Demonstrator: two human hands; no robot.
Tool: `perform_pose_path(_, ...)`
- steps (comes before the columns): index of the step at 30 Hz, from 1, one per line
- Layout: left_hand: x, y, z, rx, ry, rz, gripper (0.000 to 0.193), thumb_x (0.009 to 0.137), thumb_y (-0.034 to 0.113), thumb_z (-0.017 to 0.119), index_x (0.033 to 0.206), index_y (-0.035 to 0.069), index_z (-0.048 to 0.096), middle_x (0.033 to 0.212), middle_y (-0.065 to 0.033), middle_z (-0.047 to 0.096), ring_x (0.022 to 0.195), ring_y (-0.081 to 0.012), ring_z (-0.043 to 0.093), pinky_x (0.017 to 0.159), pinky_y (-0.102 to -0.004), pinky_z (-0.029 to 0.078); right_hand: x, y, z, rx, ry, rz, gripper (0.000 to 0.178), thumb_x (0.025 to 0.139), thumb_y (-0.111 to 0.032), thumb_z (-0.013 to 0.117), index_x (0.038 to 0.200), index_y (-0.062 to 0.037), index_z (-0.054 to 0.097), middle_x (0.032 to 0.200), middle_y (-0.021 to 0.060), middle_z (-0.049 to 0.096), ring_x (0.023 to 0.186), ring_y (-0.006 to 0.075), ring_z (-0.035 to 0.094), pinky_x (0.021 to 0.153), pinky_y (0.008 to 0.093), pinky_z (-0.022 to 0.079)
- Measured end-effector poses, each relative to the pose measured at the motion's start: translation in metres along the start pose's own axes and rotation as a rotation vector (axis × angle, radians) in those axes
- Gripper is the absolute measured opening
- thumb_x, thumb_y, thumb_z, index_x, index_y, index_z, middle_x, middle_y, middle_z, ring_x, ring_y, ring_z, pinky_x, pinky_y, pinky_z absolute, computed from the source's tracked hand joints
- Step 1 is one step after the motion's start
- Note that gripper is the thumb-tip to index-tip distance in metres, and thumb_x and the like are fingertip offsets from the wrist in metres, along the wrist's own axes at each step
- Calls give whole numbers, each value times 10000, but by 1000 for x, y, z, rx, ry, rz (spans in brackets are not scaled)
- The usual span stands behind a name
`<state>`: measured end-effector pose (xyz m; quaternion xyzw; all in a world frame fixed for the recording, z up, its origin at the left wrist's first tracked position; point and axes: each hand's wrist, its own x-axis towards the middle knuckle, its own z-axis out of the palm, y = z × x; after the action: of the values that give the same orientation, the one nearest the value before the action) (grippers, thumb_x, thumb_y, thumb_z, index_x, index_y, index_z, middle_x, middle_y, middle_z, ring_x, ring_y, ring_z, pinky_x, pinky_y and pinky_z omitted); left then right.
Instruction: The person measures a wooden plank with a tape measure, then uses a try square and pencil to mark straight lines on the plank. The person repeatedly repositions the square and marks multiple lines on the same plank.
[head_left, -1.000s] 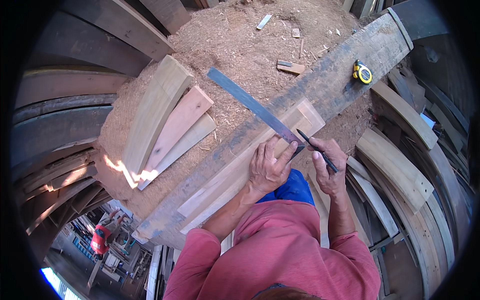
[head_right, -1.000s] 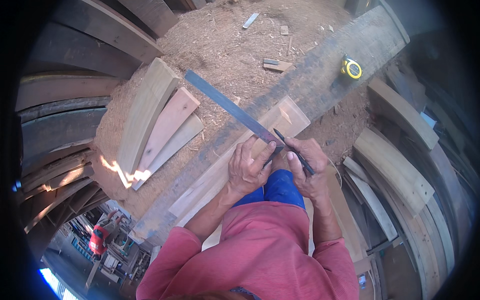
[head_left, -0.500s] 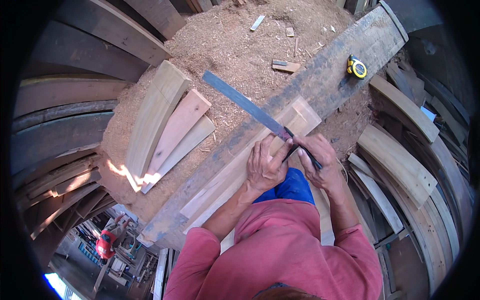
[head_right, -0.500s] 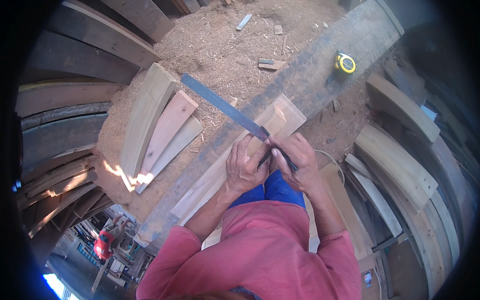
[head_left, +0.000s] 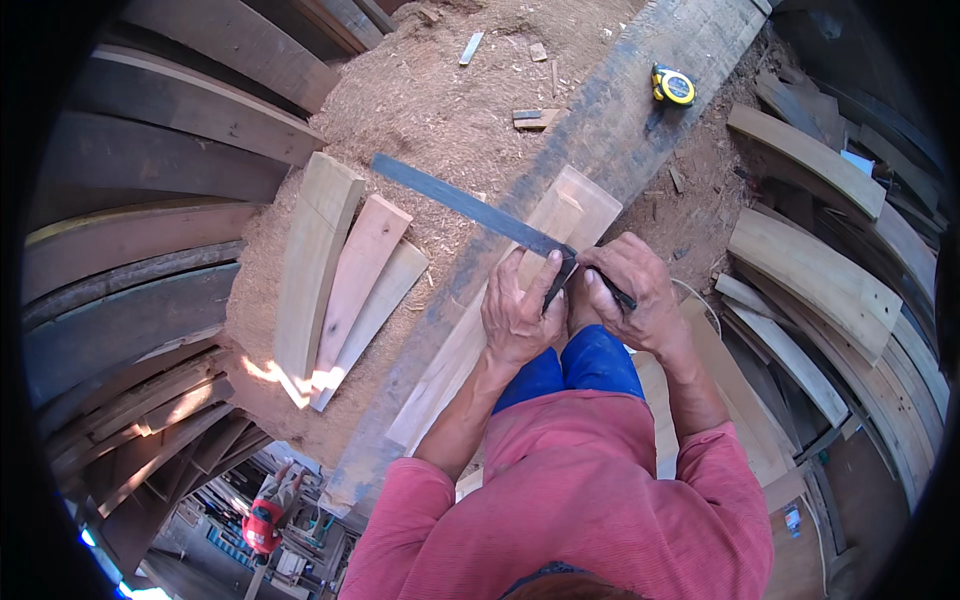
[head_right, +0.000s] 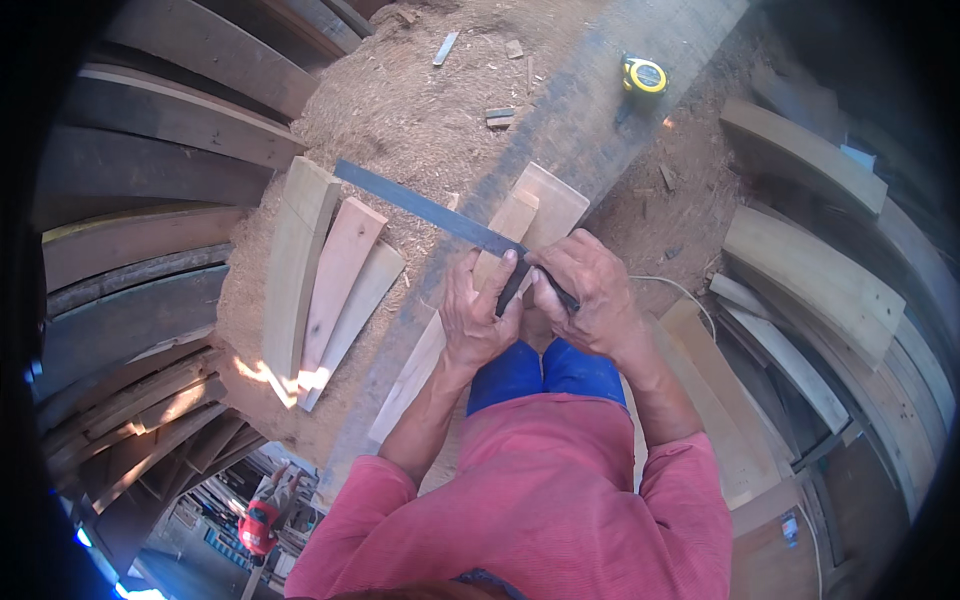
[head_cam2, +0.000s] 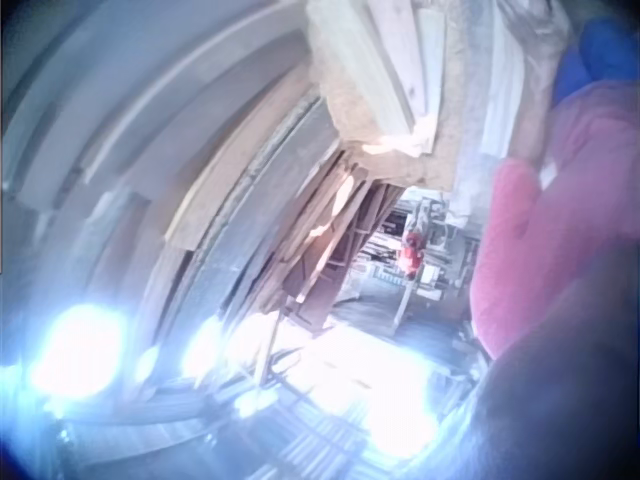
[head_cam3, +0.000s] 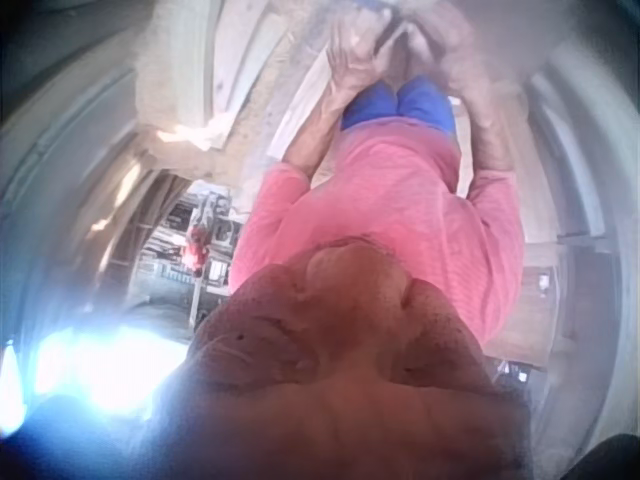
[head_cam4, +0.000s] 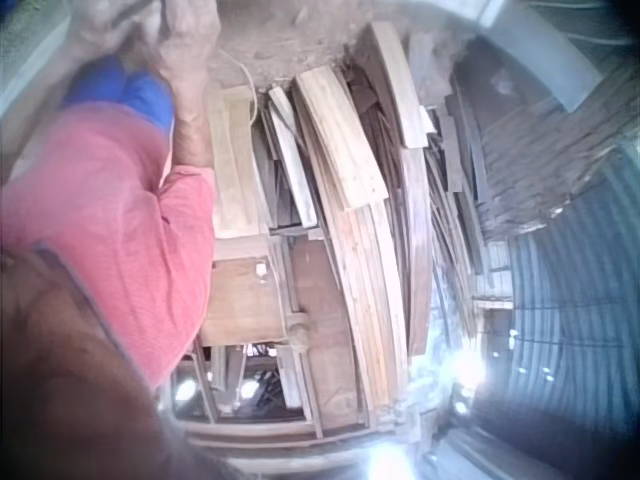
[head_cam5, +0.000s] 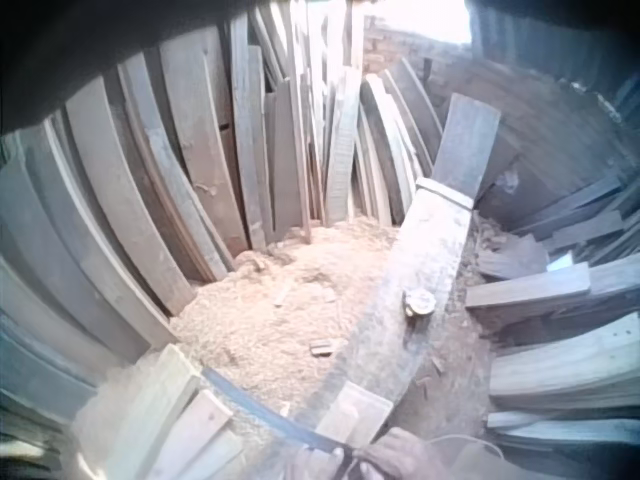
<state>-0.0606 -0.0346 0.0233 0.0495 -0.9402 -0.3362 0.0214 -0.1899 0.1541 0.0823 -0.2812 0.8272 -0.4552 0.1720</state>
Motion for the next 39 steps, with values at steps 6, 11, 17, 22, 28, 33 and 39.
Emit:
perform_pose_path(6,-1,-3,1,33,7,51,799,842,124,831,1613,213,642,1460,-320,605,1229,-506,656,1008,-572,571,-26,0,-3,-20,88,103,114,1011,-100,750,1083,-19,786,967,145,767,881,345,706,804,450,585)
perform_pose_path(11,-8,-10,-8,13,-49,62,780,853,140,831,1608,201,644,1489,-373,592,1262,-549,649,1048,-601,565,-47,3,8,67,142,176,149,1040,-156,750,1102,-27,790,986,145,771,893,341,707,816,454,575)
perform_pose_path(17,-14,-14,-7,23,-55,70,799,862,161,826,1634,211,628,1483,-398,598,1268,-574,649,1065,-618,562,-55,9,3,83,214,193,182,1044,-170,756,1127,-13,794,987,156,771,888,346,704,820,458,567)
perform_pose_path(22,-12,-13,-4,48,-37,58,786,865,187,836,1627,235,648,1485,-385,608,1275,-559,651,1070,-608,560,-56,8,3,87,241,163,189,1043,-169,757,1128,-4,791,989,152,777,881,344,709,814,452,565)
perform_pose_path(28,-11,-8,-3,56,-28,18,763,853,213,854,1596,249,683,1481,-346,623,1286,-537,649,1079,-596,557,-55,5,8,95,242,138,190,1042,-164,755,1125,3,791,986,160,777,880,340,714,811,446,563)
perform_pose_path(33,-11,-9,-3,49,-29,21,783,850,226,858,1609,267,668,1478,-328,620,1294,-531,645,1074,-596,561,-54,2,9,119,246,143,181,1034,-147,759,1115,11,794,997,166,786,881,342,717,814,443,565)
perform_pose_path(39,-11,-8,-3,76,-35,16,800,854,231,855,1625,279,649,1471,-326,618,1268,-531,651,1059,-599,565,-51,1,7,125,231,146,190,1031,-138,747,1122,21,796,998,178,785,885,355,726,808,448,567)
